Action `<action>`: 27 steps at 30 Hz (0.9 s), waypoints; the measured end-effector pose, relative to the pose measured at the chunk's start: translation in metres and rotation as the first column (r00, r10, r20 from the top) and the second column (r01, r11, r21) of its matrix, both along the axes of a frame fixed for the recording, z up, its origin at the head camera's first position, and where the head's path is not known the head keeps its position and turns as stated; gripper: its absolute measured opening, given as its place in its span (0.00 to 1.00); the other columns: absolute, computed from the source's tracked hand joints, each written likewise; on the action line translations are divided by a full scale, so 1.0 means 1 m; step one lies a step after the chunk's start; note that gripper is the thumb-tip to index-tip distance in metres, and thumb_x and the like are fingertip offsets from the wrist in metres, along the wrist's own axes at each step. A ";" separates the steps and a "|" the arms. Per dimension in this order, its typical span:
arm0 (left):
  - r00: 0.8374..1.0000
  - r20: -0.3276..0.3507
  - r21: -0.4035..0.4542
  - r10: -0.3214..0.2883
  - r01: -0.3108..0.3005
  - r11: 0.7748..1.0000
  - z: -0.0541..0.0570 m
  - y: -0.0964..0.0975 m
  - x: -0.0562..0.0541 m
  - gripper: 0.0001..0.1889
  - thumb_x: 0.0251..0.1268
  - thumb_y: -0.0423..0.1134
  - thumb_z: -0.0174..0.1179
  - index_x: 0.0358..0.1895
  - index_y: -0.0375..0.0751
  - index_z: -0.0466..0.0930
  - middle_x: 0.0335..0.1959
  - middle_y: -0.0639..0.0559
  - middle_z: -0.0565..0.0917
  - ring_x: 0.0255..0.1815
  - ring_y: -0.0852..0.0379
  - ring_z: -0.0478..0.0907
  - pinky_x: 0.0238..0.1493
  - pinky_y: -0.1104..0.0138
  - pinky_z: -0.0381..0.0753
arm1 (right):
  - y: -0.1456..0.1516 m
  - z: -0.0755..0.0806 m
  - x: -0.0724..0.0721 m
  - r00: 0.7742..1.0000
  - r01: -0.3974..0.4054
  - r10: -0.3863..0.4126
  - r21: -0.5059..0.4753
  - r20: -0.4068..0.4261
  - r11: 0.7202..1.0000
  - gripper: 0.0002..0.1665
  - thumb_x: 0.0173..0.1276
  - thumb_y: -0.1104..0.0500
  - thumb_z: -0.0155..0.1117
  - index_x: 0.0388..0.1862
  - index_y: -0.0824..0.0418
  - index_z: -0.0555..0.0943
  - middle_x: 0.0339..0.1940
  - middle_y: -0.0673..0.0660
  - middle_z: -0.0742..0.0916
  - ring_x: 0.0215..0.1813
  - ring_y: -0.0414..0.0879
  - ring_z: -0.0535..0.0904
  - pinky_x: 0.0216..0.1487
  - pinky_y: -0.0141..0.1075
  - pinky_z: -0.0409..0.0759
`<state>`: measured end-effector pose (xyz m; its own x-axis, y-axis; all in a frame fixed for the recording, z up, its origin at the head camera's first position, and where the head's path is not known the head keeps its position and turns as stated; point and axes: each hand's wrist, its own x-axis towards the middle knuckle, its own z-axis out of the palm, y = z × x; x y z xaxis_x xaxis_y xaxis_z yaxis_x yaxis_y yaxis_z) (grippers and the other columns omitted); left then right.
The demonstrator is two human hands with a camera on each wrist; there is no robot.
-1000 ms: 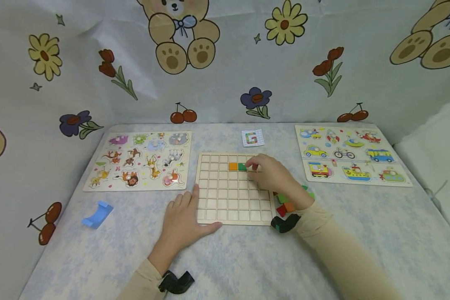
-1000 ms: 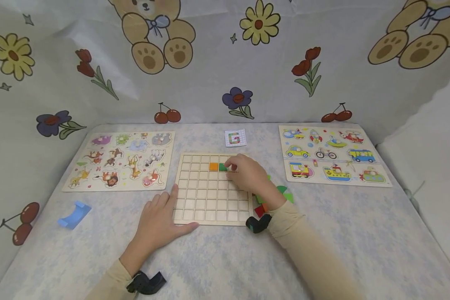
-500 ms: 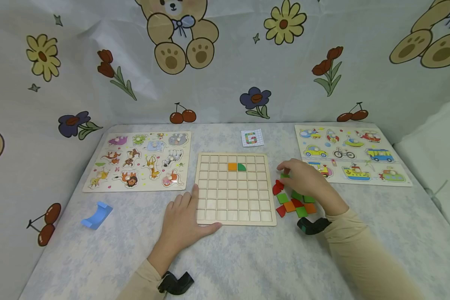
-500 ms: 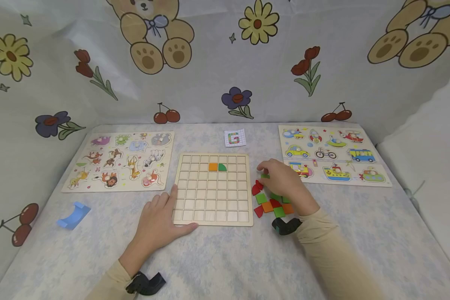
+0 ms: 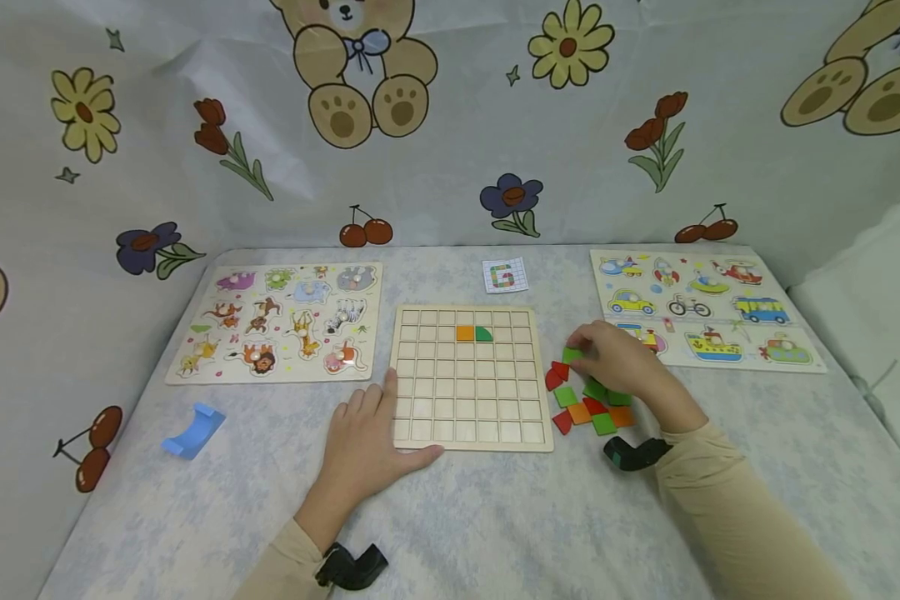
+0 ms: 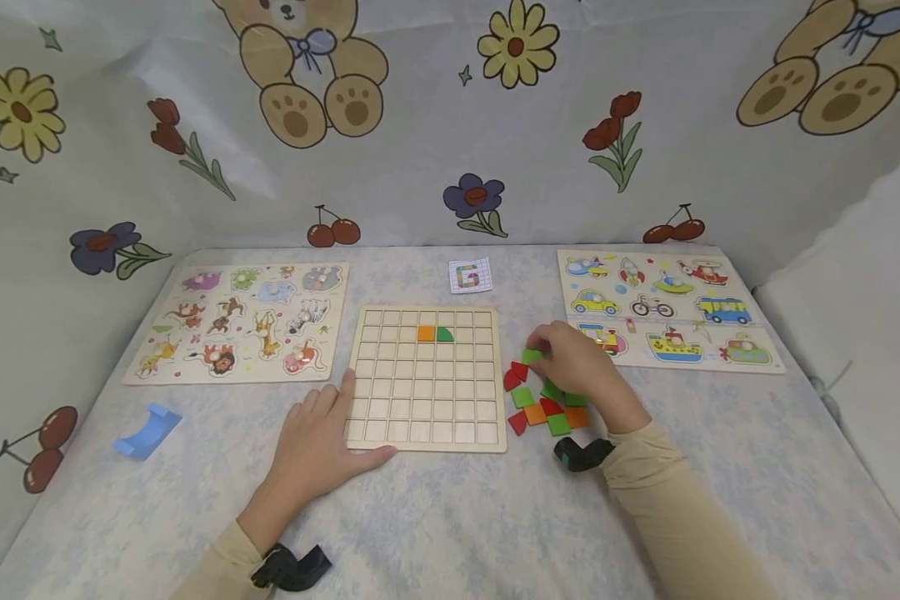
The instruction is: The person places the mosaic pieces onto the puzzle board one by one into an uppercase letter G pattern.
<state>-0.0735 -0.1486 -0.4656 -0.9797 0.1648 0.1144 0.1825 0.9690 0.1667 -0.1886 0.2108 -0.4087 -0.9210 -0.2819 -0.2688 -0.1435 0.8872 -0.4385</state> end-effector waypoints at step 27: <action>1.000 0.010 0.001 -0.004 0.004 1.000 0.002 -0.001 0.000 0.69 0.40 0.87 0.50 0.79 0.37 0.52 0.43 0.51 0.74 0.37 0.55 0.64 0.38 0.63 0.65 | -0.130 -0.007 -0.027 0.997 -0.071 0.051 -0.377 -0.063 0.923 0.09 0.71 0.58 0.64 0.47 0.55 0.77 0.42 0.54 0.82 0.41 0.49 0.76 0.39 0.39 0.73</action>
